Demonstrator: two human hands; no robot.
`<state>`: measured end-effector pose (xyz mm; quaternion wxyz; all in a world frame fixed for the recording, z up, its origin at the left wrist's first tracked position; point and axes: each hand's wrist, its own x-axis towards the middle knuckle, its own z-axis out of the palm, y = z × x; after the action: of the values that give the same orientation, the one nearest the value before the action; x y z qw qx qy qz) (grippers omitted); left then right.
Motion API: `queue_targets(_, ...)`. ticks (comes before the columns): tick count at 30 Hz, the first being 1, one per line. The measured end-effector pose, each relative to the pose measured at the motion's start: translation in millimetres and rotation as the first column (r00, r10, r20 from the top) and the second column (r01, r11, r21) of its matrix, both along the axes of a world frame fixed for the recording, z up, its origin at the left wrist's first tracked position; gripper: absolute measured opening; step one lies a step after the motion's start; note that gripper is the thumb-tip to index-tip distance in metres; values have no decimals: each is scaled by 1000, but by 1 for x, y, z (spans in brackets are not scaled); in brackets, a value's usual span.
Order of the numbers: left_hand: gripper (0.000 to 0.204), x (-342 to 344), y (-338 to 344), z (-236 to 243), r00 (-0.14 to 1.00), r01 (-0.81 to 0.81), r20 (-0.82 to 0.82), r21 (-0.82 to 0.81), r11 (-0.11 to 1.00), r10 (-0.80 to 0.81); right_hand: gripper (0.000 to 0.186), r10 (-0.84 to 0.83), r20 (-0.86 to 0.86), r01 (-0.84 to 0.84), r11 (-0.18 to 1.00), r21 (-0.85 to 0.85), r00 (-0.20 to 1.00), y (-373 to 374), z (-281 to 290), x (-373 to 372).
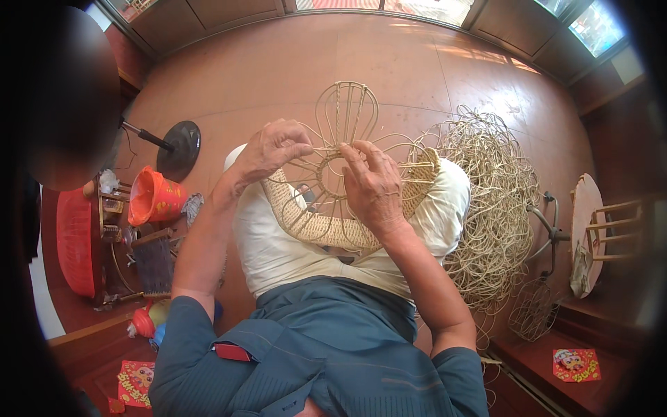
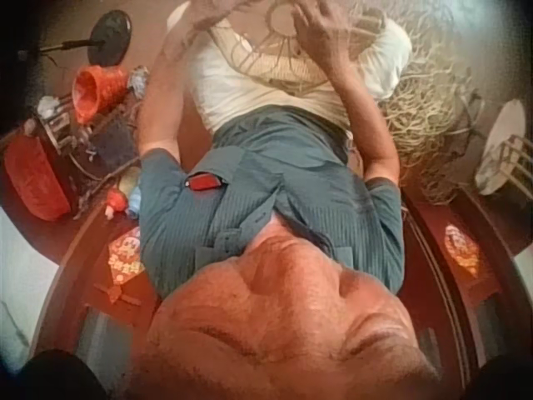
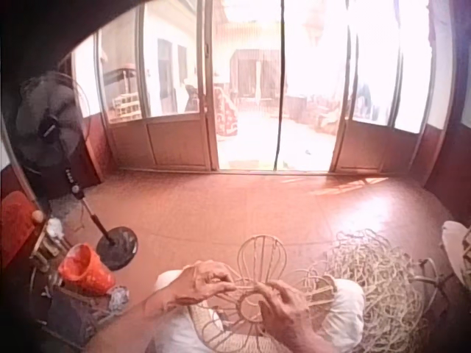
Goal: Manually weaving a basket using thin strips of natural material.
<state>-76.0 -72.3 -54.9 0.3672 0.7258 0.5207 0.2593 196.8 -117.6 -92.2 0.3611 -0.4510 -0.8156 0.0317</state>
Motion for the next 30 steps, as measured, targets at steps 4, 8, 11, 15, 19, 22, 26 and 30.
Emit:
queue_targets(4, 23, 0, 0, 4, 997, 58, -58, 114, 992, -52, 54, 31, -31, -32, 999, -33, 999, 4, -15, 3)
queue_targets(8, 24, -8, 12, 2, 998, 21, -56, 172, 985, -11, 60, 73, 43, -75, 996, 48, 996, 3, -21, 2)
queue_targets(11, 24, 4, 30, 24, 993, -2, -118, 220, 975, 29, 65, 69, 114, -77, 994, 73, 991, -1, -21, 6)
queue_targets(15, 23, 27, 51, 35, 973, -5, -212, 366, 931, 89, 71, 71, 183, -79, 996, 38, 981, -2, -18, 6)
queue_targets(19, 23, 48, 66, 30, 979, 18, -184, 512, 859, 89, 73, 75, 213, -82, 996, 21, 974, -2, -17, 7)
queue_targets(22, 22, 55, 73, 26, 963, 79, -247, 636, 768, 106, 74, 78, 237, -78, 997, -7, 969, -1, -15, 6)
queue_targets(26, 19, 63, 78, 15, 933, 141, -316, 760, 635, 171, 76, 93, 312, -99, 995, 1, 945, 1, -8, 5)
queue_targets(30, 16, 72, 65, 13, 931, 97, -264, 845, 526, 252, 76, 92, 385, -98, 995, -5, 918, 1, 0, 6)
